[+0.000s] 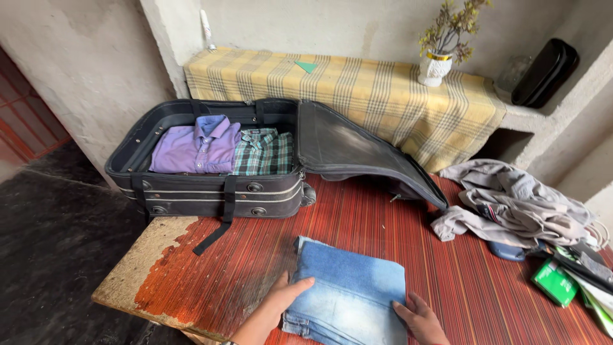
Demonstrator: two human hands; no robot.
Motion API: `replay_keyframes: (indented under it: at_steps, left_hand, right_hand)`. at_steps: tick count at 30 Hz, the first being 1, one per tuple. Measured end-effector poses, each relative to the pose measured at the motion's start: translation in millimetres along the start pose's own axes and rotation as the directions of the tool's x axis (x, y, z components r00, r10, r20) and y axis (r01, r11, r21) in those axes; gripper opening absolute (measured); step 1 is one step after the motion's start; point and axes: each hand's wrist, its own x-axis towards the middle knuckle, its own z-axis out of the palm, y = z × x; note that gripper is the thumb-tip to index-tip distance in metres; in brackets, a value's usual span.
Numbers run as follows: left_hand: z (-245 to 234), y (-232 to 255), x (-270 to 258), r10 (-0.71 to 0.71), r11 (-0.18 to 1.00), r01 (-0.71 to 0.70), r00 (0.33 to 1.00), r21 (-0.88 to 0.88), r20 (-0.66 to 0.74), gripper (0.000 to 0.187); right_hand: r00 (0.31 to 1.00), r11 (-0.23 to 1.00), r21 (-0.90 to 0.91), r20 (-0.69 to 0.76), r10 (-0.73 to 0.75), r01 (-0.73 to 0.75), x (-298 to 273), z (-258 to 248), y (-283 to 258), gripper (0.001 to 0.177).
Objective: The person folds a pair of blue jeans on a table and places them into an open suitcase. Then the person picks up a light grey shirt, buttons it, and begins folding it on the table.
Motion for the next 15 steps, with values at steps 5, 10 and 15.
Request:
replay_keyframes:
  at_steps: [5,10,15]
  left_hand:
    - [-5.4,17.0,-10.7,-0.046,0.957,0.12,0.962,-0.265,0.269,0.059]
    - [-19.5,33.9,-48.7,-0.054,0.934,0.134,0.97,-0.332,0.238,0.057]
    - [-40.6,111.8,-65.1,-0.071,0.996,0.081,0.963,-0.025,0.261,0.059]
  right_hand:
    - [0.985,0.973,-0.217,0.134,0.105,-0.075,25.3,-10.2,-12.7,0.067]
    - [0.958,0.949,-0.147,0.108,-0.265,0.278,26.4,-15.1,-25.4,0.057]
    - [0.993,0.989,0.084,0.005,-0.119,0.118,34.6,-28.4,-64.5,0.058]
